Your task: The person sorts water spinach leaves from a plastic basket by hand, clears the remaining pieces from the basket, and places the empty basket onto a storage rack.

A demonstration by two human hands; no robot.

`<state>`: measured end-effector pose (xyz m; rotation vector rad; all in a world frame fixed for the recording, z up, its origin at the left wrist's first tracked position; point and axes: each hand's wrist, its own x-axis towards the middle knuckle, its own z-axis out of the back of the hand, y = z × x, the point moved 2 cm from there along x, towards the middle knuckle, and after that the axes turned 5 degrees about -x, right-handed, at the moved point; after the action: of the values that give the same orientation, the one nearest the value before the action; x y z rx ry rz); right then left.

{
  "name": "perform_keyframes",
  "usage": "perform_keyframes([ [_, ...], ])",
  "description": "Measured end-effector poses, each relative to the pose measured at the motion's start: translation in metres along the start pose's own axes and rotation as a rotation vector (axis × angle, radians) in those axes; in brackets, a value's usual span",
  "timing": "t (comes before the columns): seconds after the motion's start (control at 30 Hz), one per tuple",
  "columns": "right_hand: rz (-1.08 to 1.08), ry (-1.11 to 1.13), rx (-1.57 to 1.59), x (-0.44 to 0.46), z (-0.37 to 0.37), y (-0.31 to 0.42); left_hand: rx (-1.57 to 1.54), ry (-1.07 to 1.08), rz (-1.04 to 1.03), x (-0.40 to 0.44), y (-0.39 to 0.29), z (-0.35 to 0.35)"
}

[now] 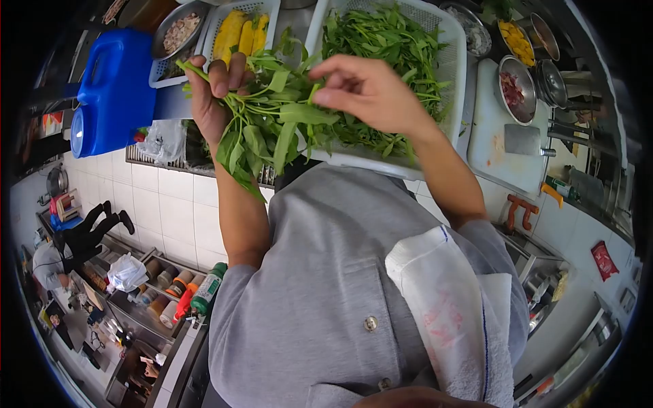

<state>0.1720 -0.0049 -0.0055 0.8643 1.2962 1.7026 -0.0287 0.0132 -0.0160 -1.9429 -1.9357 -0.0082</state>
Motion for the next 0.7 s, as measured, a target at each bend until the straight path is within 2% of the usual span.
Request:
perform_keyframes([
  [0.1, -0.047, 0.019, 0.129, 0.003, 0.002, 0.003, 0.059, -0.018, 0.039, 0.002, 0.0, 0.0],
  [0.17, -0.074, -0.183, 0.153, -0.004, 0.028, 0.004, 0.073, 0.009, 0.015, 0.004, -0.019, 0.008],
  [0.23, -0.002, -0.324, 0.323, -0.012, 0.06, -0.008, 0.083, 0.036, -0.015, 0.005, -0.032, 0.011],
  [0.3, -0.034, -0.346, 0.4, -0.022, 0.081, -0.011, 0.162, -0.129, -0.206, 0.005, -0.039, 0.007],
  [0.37, -0.066, -0.374, 0.478, -0.025, 0.09, -0.013, 0.179, -0.198, -0.224, 0.002, -0.04, 0.003],
  [0.43, -0.1, -0.535, 0.237, -0.029, 0.096, -0.016, 0.329, -0.125, -0.136, -0.002, -0.041, -0.001],
  [0.47, -0.103, -0.541, 0.233, -0.03, 0.095, -0.015, 0.622, -0.204, -0.177, -0.005, -0.04, -0.006],
  [0.5, -0.075, -0.596, 0.113, -0.029, 0.093, -0.013, 0.618, -0.203, -0.173, -0.006, -0.037, -0.013],
  [0.57, -0.049, -0.648, -0.008, -0.028, 0.09, -0.01, 1.121, -0.24, 0.048, -0.007, -0.027, -0.031],
  [0.63, 0.094, -0.619, -0.265, -0.025, 0.086, -0.007, 1.183, -0.223, 0.147, -0.008, -0.002, -0.063],
  [0.7, 0.081, -0.6, -0.327, -0.023, 0.081, -0.004, 1.228, -0.09, 0.141, -0.004, 0.016, -0.066],
])
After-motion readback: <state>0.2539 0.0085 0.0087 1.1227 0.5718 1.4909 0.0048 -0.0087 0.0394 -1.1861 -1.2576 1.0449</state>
